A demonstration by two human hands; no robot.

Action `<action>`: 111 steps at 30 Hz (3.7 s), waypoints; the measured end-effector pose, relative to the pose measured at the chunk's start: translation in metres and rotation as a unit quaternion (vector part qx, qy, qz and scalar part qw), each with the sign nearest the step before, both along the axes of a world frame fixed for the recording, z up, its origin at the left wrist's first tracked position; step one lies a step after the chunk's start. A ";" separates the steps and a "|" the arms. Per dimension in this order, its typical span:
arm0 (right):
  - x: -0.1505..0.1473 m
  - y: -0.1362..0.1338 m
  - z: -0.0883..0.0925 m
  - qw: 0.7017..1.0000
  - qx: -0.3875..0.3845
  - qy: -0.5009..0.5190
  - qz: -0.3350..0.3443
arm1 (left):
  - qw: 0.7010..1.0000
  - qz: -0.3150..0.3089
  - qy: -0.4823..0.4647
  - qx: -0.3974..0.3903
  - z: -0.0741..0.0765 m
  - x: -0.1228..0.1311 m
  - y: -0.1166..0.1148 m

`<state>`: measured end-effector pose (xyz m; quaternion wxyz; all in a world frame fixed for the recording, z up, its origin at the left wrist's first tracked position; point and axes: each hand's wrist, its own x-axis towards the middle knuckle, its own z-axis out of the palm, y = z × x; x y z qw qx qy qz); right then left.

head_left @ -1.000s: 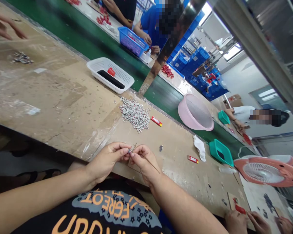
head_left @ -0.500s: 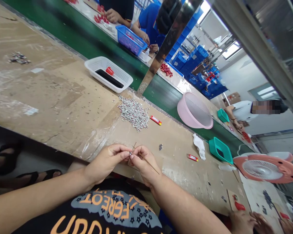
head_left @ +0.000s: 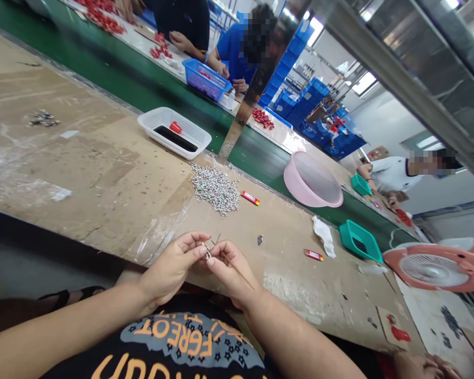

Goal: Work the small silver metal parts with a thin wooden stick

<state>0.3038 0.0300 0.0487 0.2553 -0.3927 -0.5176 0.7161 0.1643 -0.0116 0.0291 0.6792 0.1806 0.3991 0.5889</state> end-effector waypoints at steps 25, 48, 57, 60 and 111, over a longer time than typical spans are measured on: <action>0.005 -0.025 -0.009 0.984 0.161 -0.021 -0.077 | 0.999 0.016 -0.017 0.044 0.015 -0.006 -0.019; 0.139 0.086 -0.054 0.748 0.478 -0.460 0.004 | 0.679 -0.115 0.725 -0.010 -0.017 -0.183 0.067; 0.128 0.103 -0.034 0.674 0.488 -0.536 0.141 | 0.833 -0.011 0.550 0.061 0.009 -0.110 0.044; 0.126 0.103 -0.028 0.659 0.498 -0.544 0.145 | 0.894 -0.032 0.439 0.077 0.010 -0.067 0.033; 0.081 -0.035 -0.009 0.870 0.465 -0.146 -0.071 | 0.972 -0.204 -0.095 -0.068 -0.021 0.029 -0.008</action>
